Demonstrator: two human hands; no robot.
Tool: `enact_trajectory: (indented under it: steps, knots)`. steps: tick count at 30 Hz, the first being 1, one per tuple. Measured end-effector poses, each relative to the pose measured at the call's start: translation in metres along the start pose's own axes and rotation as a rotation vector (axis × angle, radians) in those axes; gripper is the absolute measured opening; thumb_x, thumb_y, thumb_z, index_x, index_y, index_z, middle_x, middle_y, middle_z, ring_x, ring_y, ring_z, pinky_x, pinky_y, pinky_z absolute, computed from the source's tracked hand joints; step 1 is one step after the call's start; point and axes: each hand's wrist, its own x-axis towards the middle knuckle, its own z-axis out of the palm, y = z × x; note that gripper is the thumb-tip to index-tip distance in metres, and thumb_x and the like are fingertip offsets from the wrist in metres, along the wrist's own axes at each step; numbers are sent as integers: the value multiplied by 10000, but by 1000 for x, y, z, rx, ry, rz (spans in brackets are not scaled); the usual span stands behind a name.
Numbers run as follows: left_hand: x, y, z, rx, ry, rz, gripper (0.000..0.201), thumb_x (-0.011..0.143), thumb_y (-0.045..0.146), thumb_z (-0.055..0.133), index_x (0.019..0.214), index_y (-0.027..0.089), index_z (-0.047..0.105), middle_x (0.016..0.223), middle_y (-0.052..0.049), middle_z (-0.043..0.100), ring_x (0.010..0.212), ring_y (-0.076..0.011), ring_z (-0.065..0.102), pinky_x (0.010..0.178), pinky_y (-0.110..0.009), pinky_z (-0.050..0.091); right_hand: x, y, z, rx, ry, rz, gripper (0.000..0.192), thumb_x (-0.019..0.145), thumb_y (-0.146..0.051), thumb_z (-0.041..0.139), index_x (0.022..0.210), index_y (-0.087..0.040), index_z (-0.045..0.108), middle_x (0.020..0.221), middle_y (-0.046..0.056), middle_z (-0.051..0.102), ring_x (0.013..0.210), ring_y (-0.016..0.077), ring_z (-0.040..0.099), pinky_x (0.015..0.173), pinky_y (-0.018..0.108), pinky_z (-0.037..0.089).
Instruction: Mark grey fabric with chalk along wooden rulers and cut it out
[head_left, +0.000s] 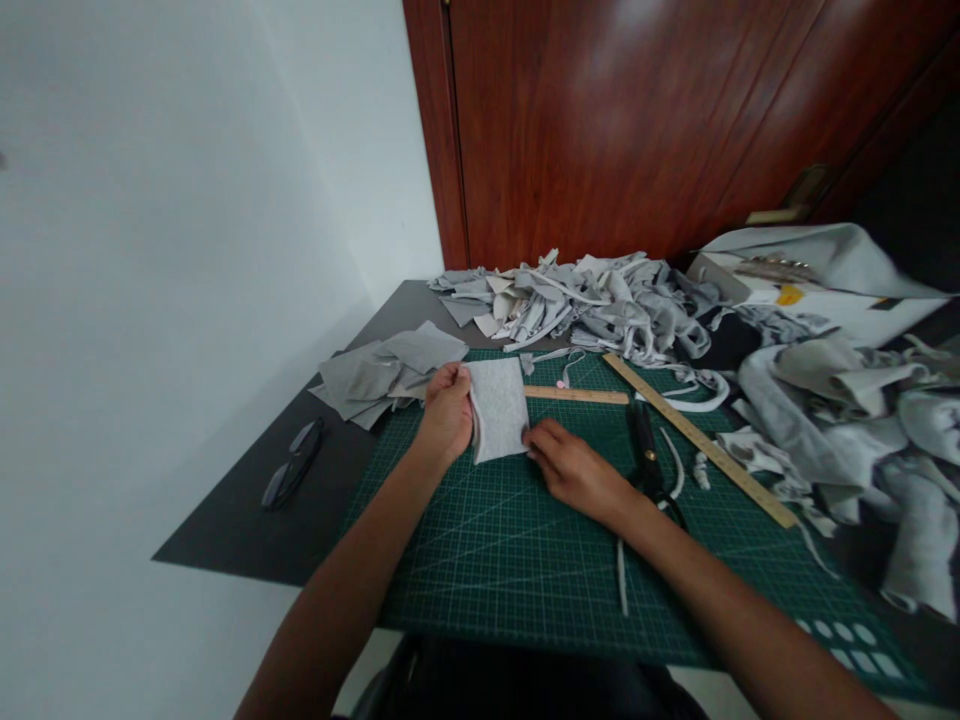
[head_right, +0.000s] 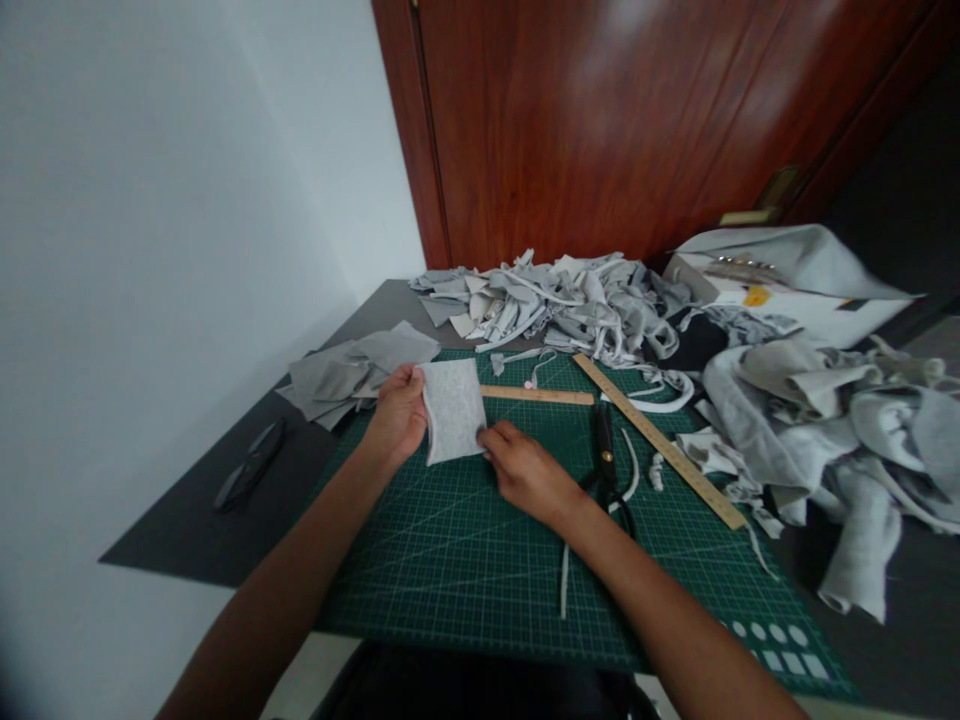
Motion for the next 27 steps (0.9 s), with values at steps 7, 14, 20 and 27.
enact_trajectory:
  steps: [7,14,20,27]
  knots:
    - [-25,4,1,499,-242,471,211,852,11,700,797,212,732,845,-3,694,843,-157,632,844,-219,475,9,-3,-12,366,432,224,220,906,-430,708,965,-264,576,880,5,641,810,207,633,808,360,536]
    - [-37,0,5,563,-291,511,187,851,59,715,794,235,739,858,-15,694,880,-192,636,898,-271,488,12,-5,-20,695,430,160,470,810,-496,811,1150,-298,555,1141,61,681,1101,253,670,1025,444,539]
    - [-36,3,1,632,-430,519,170,842,79,726,790,240,747,855,-23,710,851,-193,644,863,-275,497,7,6,-39,338,242,-70,237,838,-384,823,1005,-272,697,1275,111,665,1243,304,629,1113,514,467]
    - [-38,-4,-2,655,-427,412,184,828,69,734,804,250,757,891,-35,724,913,-210,667,930,-302,512,6,7,-55,324,271,-15,173,946,-401,686,1030,-274,766,1257,97,725,1210,293,669,1085,493,491]
